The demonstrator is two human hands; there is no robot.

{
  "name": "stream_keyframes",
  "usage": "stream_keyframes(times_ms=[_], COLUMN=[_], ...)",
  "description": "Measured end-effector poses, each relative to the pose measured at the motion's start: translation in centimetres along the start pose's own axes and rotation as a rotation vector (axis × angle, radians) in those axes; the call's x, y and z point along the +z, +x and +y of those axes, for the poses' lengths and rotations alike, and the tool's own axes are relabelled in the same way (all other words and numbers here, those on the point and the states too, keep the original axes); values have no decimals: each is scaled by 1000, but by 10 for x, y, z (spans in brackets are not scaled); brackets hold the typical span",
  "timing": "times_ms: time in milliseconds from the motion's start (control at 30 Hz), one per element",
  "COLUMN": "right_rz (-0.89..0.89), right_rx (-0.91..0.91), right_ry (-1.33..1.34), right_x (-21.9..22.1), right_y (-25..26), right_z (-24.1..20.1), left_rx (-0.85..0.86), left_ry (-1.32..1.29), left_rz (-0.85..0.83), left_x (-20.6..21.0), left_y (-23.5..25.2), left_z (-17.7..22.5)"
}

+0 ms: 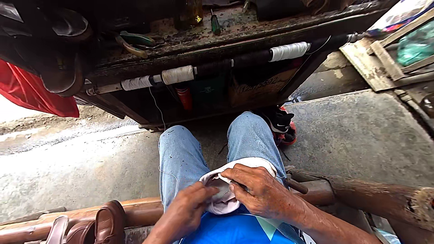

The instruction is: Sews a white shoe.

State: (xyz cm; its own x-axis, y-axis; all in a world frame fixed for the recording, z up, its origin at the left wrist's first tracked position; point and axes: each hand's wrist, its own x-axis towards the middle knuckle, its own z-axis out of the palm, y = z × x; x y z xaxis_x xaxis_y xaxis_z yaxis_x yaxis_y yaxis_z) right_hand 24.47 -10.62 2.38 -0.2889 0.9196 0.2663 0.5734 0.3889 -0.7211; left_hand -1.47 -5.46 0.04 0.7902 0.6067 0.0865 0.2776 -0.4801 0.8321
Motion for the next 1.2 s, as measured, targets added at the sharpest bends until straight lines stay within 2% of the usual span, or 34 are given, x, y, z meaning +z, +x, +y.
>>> stream_keyframes(times_ms=[100, 167, 333, 467, 567, 633, 700, 767, 1000, 1100, 1200], right_rz=[28, 31, 59, 148, 190, 196, 185, 142, 33, 29, 44], right_rx=[-28, -31, -6, 51, -24, -72, -88, -42, 251, 177, 96], right_ry=[29, 37, 33, 33, 1, -15, -54, -139, -541, -569, -499], right_x=[2, 4, 0, 6, 10, 10, 7, 2, -12, -7, -3], right_y=[-4, -7, -14, -20, -20, -19, -17, -13, -17, -19, -13], right_z=[-2, -1, 3, 6, 1, -2, -2, -5, -19, -23, -24], left_rx=[83, 154, 349, 312, 344, 309, 205, 155, 92, 97, 103], left_ry=[289, 359, 449, 532, 505, 376, 163, 70, 184, 282, 210], left_rz=[-135, -185, -187, -268, -250, -263, -350, -406, -400, -475, -515], left_x=[26, 35, 49, 53, 55, 53, 49, 47, 64, 66, 59], left_y=[17, 30, 50, 53, 57, 61, 71, 81, 84, 84, 91], left_z=[4, 3, 11, 22, 20, 18, 16, 16, 18, 23, 26])
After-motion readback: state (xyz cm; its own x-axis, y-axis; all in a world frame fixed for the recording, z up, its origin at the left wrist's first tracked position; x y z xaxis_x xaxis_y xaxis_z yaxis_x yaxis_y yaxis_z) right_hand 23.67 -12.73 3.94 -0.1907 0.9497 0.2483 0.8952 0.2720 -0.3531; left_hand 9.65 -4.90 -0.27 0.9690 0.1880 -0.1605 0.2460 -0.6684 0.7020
